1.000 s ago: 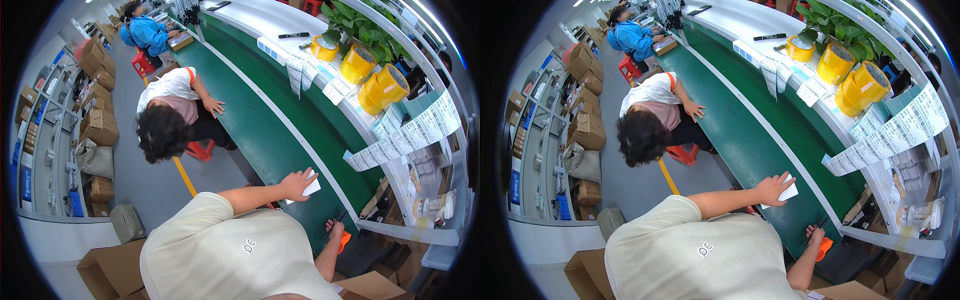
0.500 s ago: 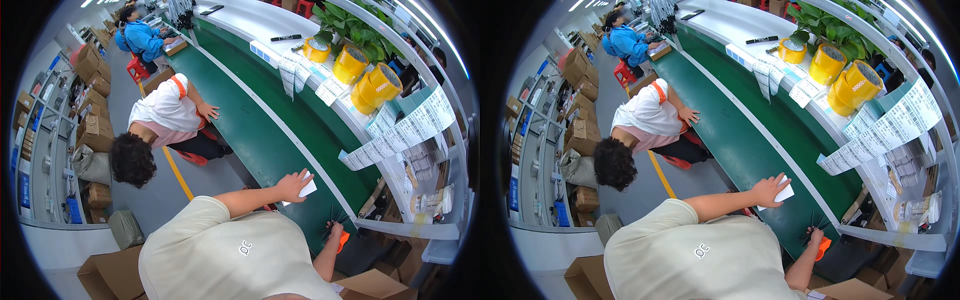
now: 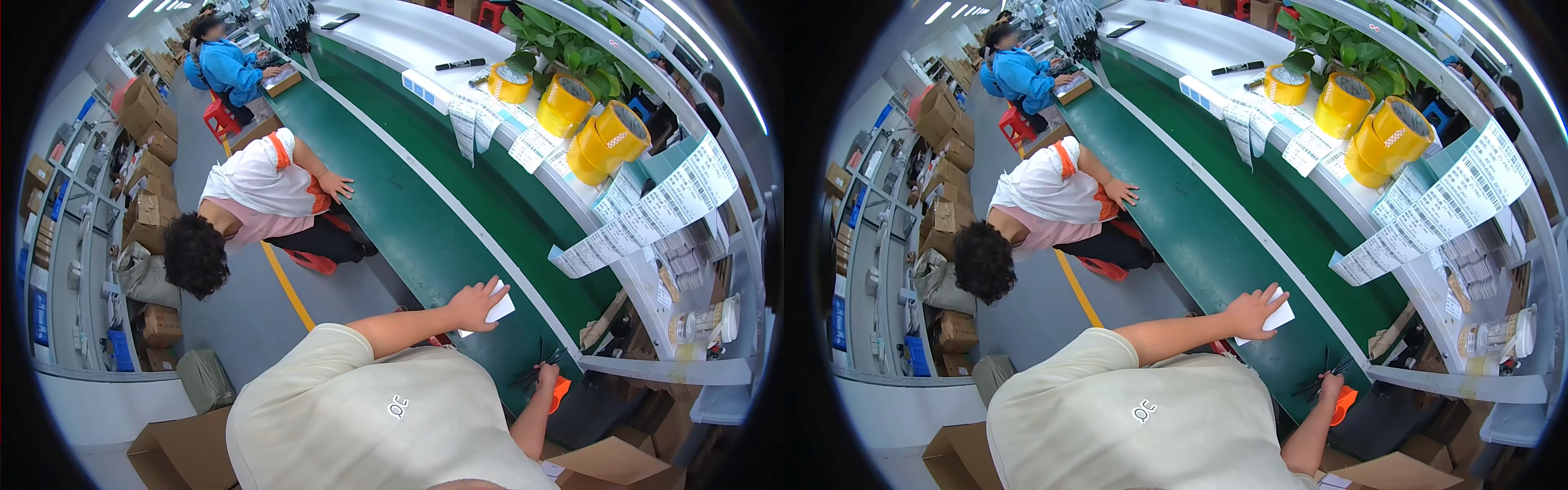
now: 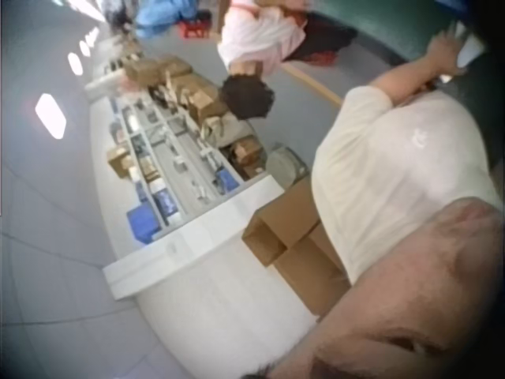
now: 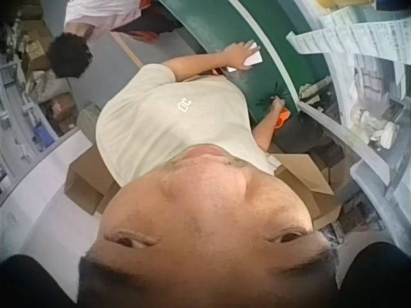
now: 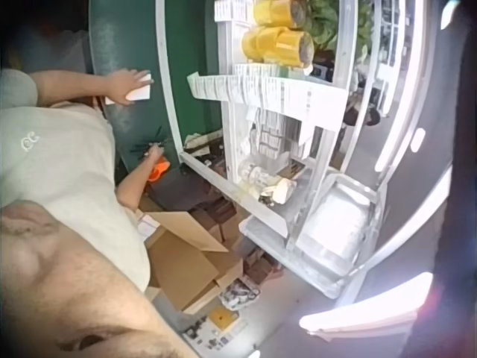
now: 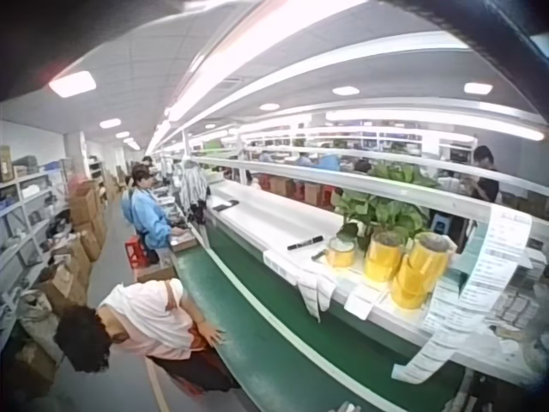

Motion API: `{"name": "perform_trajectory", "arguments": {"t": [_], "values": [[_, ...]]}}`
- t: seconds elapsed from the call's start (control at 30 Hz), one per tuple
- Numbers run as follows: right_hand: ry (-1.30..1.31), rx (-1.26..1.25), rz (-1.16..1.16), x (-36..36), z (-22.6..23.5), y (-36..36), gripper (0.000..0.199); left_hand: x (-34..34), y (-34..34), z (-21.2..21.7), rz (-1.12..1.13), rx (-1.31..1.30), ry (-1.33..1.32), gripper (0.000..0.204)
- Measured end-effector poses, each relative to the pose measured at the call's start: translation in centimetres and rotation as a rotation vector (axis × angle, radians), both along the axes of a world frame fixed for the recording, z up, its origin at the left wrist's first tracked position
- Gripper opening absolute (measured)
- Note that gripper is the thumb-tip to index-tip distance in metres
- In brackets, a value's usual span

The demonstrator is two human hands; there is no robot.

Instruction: The person packs white product boxes into a cardboard box, handles cable ties while holding a small box on the assembly line, and picks up a water bottle.

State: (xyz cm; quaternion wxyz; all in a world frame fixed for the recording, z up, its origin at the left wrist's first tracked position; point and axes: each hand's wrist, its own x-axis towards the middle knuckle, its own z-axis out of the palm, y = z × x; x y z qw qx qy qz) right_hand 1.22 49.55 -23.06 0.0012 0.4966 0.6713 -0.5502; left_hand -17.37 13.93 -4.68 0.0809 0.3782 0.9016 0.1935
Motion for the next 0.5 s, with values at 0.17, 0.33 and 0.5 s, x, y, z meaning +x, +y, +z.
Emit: {"name": "perform_trajectory", "arguments": {"t": [0.17,0.33,0.5], "values": [[-0.010,0.039,0.077,0.2,0.1,0.0,0.012,0.1,0.0,-0.2,0.002,0.007,0.028,0.094],[-0.245,0.193,0.150,-0.4,2.9,-1.5,0.012,0.1,0.0,-0.4,0.004,0.005,0.042,0.094],[-0.203,0.091,0.085,-0.6,3.8,-2.0,0.015,0.2,-0.1,-0.4,0.008,0.008,0.047,0.094]]}}
